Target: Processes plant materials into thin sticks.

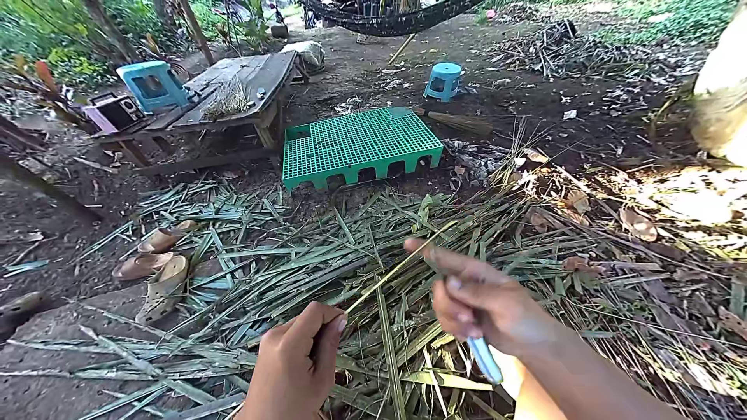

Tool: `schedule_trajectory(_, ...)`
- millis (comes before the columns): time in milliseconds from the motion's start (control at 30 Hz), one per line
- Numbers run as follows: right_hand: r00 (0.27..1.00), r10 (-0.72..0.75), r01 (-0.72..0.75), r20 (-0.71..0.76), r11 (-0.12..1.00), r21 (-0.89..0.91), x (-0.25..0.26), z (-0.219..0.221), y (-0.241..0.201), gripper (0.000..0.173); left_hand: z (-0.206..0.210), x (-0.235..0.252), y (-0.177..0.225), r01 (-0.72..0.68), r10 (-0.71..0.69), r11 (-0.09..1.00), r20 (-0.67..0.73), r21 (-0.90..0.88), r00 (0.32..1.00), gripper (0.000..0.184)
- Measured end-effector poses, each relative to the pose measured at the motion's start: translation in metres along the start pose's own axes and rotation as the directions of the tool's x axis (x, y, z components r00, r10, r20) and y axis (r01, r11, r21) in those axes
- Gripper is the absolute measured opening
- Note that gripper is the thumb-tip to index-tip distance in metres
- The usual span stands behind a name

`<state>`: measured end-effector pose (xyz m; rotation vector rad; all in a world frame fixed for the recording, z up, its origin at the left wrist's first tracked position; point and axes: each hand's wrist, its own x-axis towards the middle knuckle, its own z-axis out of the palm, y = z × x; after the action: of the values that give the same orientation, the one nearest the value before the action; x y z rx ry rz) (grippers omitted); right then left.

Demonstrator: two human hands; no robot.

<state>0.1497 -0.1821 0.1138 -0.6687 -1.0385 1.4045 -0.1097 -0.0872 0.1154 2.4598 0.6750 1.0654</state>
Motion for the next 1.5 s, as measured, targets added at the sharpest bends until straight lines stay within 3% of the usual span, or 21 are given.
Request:
schedule_trajectory(67,0.997,0.03,-0.031,0.073,1.0,0.006,0.003,0.013,0.008,0.05,0.003,0.0,0.003,-0.001,0.003,0.999,0.041,-0.048,0.999,0.022)
schedule_trajectory(167,0.999,0.0,-0.002,0.046,0.999,0.043,0.003,0.017,0.011,0.04,0.002,0.002,0.01,0.032,-0.017,0.99,0.107,-0.135,0.994,0.023)
schedule_trajectory(300,0.987,-0.101,0.106,-0.122,0.993,0.042,0.002,0.002,0.002,0.033,-0.001,0.002,0.014,0.046,-0.032,0.992,0.115,-0.122,0.993,0.023)
schedule_trajectory(433,0.92,-0.197,0.219,-0.339,0.975,0.028,-0.001,-0.016,-0.015,0.036,-0.003,0.0,0.008,0.03,-0.026,0.998,0.062,-0.061,0.998,0.023)
schedule_trajectory(500,0.935,-0.207,0.229,-0.289,0.972,0.044,-0.004,-0.017,-0.014,0.039,-0.003,0.0,0.006,0.028,-0.026,0.998,0.053,-0.048,0.998,0.023)
schedule_trajectory(667,0.995,-0.074,0.07,0.061,0.996,0.052,-0.004,0.011,0.013,0.053,0.001,0.001,0.011,0.013,-0.007,0.998,0.094,-0.064,0.996,0.023)
schedule_trajectory(900,0.999,-0.02,0.013,0.046,0.989,0.147,-0.005,0.016,0.008,0.038,-0.002,0.002,0.019,-0.058,0.065,0.997,0.115,-0.059,0.991,0.023)
schedule_trajectory(1033,0.987,-0.092,0.112,-0.131,0.983,0.147,-0.006,-0.003,-0.007,0.031,-0.006,0.001,0.018,-0.157,0.154,0.973,0.035,0.17,0.988,0.023)
schedule_trajectory(1167,0.92,-0.21,0.248,-0.332,0.966,0.076,-0.009,-0.024,-0.024,0.038,-0.012,0.001,0.011,-0.132,0.141,0.966,-0.027,0.223,0.99,0.024)
schedule_trajectory(1367,0.992,-0.107,0.103,0.069,0.993,0.053,-0.01,0.007,0.004,0.054,-0.007,0.002,0.012,-0.033,0.036,0.999,0.095,-0.037,0.995,0.028)
schedule_trajectory(1500,0.986,-0.12,0.113,0.112,0.991,0.073,-0.007,0.018,0.012,0.046,-0.007,0.003,0.016,0.028,0.005,0.985,0.188,-0.172,0.982,0.033)
